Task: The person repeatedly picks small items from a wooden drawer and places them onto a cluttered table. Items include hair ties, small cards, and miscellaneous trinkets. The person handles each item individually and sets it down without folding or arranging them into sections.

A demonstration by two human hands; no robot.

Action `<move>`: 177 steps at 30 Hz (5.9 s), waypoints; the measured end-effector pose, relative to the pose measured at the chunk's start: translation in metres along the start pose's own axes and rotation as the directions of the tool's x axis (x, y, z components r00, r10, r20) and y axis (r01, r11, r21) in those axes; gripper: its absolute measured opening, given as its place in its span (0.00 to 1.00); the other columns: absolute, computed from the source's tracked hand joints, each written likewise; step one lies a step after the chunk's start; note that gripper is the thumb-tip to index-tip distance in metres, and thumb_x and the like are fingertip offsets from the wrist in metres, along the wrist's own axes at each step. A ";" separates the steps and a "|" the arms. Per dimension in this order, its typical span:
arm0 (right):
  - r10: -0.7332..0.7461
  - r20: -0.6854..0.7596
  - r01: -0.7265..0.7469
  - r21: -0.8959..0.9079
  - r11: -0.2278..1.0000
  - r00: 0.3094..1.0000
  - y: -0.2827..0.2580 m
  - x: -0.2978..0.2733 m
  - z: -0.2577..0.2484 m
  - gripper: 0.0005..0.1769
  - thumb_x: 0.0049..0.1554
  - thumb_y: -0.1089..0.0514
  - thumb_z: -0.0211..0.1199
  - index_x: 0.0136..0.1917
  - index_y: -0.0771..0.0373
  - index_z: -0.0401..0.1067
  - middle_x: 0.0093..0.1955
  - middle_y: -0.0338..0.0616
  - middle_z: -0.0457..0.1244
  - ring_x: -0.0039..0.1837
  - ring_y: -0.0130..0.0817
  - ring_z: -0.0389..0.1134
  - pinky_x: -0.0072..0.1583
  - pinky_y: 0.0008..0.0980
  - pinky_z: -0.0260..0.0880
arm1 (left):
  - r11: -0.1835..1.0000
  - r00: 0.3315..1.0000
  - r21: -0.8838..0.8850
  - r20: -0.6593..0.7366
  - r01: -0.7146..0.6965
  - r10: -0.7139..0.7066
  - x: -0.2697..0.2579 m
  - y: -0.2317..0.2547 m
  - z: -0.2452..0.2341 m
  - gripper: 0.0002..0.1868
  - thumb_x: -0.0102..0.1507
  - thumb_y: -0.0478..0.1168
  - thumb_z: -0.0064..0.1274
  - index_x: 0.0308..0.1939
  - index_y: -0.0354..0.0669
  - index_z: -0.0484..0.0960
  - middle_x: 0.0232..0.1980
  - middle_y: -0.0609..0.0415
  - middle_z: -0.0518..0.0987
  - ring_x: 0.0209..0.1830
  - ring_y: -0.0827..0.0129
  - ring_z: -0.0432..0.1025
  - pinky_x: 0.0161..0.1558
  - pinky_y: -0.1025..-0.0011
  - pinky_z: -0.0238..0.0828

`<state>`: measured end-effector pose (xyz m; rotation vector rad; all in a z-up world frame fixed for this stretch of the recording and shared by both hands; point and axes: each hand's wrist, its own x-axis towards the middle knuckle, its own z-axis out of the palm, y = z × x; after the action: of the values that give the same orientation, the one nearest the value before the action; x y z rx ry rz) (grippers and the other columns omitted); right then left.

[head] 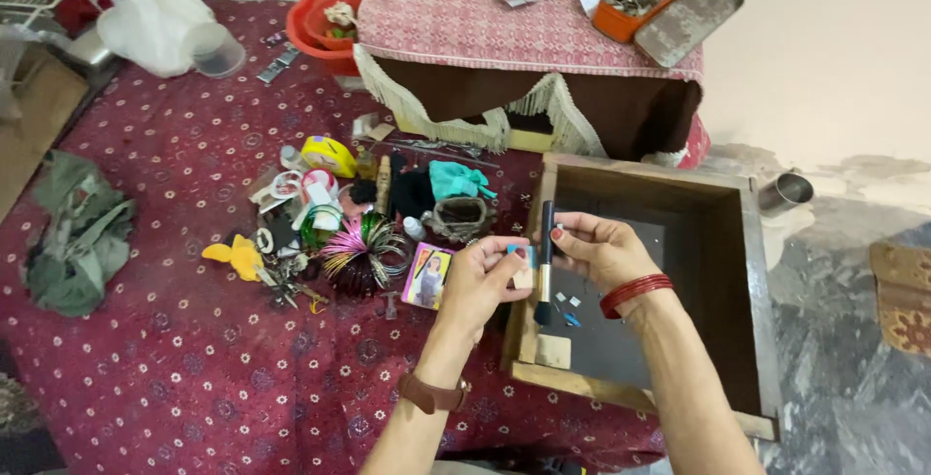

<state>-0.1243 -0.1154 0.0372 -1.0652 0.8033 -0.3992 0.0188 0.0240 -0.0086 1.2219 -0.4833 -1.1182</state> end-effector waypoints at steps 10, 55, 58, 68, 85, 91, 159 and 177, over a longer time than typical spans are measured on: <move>0.008 0.113 0.004 -0.101 0.995 0.994 0.028 0.032 0.077 0.15 0.59 0.66 0.62 0.59 0.67 0.75 0.52 0.42 0.70 0.52 0.30 0.72 0.56 0.34 0.77 | 1.000 0.993 -0.019 -0.122 -0.002 -0.001 -0.032 0.021 -0.061 0.22 0.56 0.29 0.65 0.54 0.34 0.79 0.40 0.52 0.83 0.33 0.71 0.79 0.34 0.73 0.80; -0.011 0.004 0.012 -0.352 0.936 1.000 0.160 0.220 0.273 0.16 0.56 0.58 0.66 0.56 0.66 0.75 0.44 0.41 0.72 0.42 0.25 0.70 0.44 0.28 0.73 | 0.984 0.977 -0.173 -0.200 0.034 -0.069 0.048 0.033 -0.352 0.25 0.59 0.20 0.46 0.59 0.37 0.78 0.51 0.50 0.84 0.46 0.67 0.80 0.44 0.68 0.83; -0.123 -0.067 0.071 -0.517 0.853 0.990 0.158 0.246 0.263 0.19 0.55 0.56 0.70 0.57 0.67 0.75 0.42 0.46 0.72 0.40 0.28 0.71 0.43 0.30 0.73 | 0.991 0.979 -0.130 -0.194 0.035 -0.060 0.069 0.029 -0.352 0.24 0.60 0.22 0.46 0.60 0.40 0.78 0.51 0.52 0.83 0.49 0.68 0.80 0.47 0.68 0.83; -0.088 -0.217 -0.064 -0.610 0.790 0.972 0.163 0.291 0.258 0.25 0.54 0.52 0.71 0.58 0.69 0.74 0.44 0.50 0.72 0.39 0.34 0.73 0.42 0.32 0.73 | 0.985 0.951 -0.158 -0.285 0.076 -0.119 0.098 0.008 -0.356 0.22 0.59 0.20 0.48 0.56 0.36 0.80 0.49 0.47 0.82 0.46 0.63 0.81 0.44 0.66 0.85; 0.129 0.262 -0.185 0.204 0.961 0.957 0.119 0.205 0.314 0.30 0.57 0.76 0.44 0.73 0.74 0.58 0.67 0.59 0.65 0.68 0.46 0.68 0.67 0.42 0.70 | 0.990 0.924 -0.138 -0.380 -0.004 -0.049 0.059 0.028 -0.367 0.22 0.61 0.23 0.49 0.60 0.35 0.77 0.48 0.47 0.81 0.45 0.63 0.80 0.44 0.65 0.85; 0.089 0.419 -0.217 0.268 0.939 0.904 0.141 0.208 0.316 0.37 0.52 0.80 0.47 0.75 0.72 0.58 0.68 0.56 0.64 0.63 0.39 0.67 0.67 0.43 0.72 | 0.987 0.901 -0.155 -0.433 -0.037 -0.034 0.038 0.036 -0.382 0.19 0.63 0.25 0.50 0.58 0.37 0.77 0.49 0.47 0.82 0.46 0.66 0.80 0.45 0.66 0.85; 0.180 0.166 -0.160 -0.130 0.979 0.970 0.196 0.214 0.349 0.19 0.56 0.72 0.60 0.62 0.70 0.71 0.50 0.46 0.67 0.53 0.40 0.74 0.56 0.33 0.78 | 0.863 0.689 0.464 -0.693 0.201 0.212 -0.008 0.005 -0.435 0.12 0.59 0.32 0.56 0.45 0.41 0.86 0.39 0.51 0.88 0.26 0.70 0.82 0.32 0.71 0.78; 0.174 0.273 -0.093 -0.286 0.954 0.946 0.216 0.217 0.355 0.13 0.56 0.68 0.63 0.56 0.69 0.74 0.50 0.49 0.72 0.49 0.36 0.75 0.52 0.32 0.77 | 0.913 0.787 0.406 -0.572 0.027 0.231 -0.006 0.007 -0.417 0.13 0.58 0.37 0.64 0.46 0.42 0.88 0.40 0.55 0.89 0.35 0.77 0.81 0.38 0.75 0.78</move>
<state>0.2661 0.0611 -0.1520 -1.2795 0.6672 -0.0085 0.3557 0.2330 -0.1383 1.8031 -0.2696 -0.4733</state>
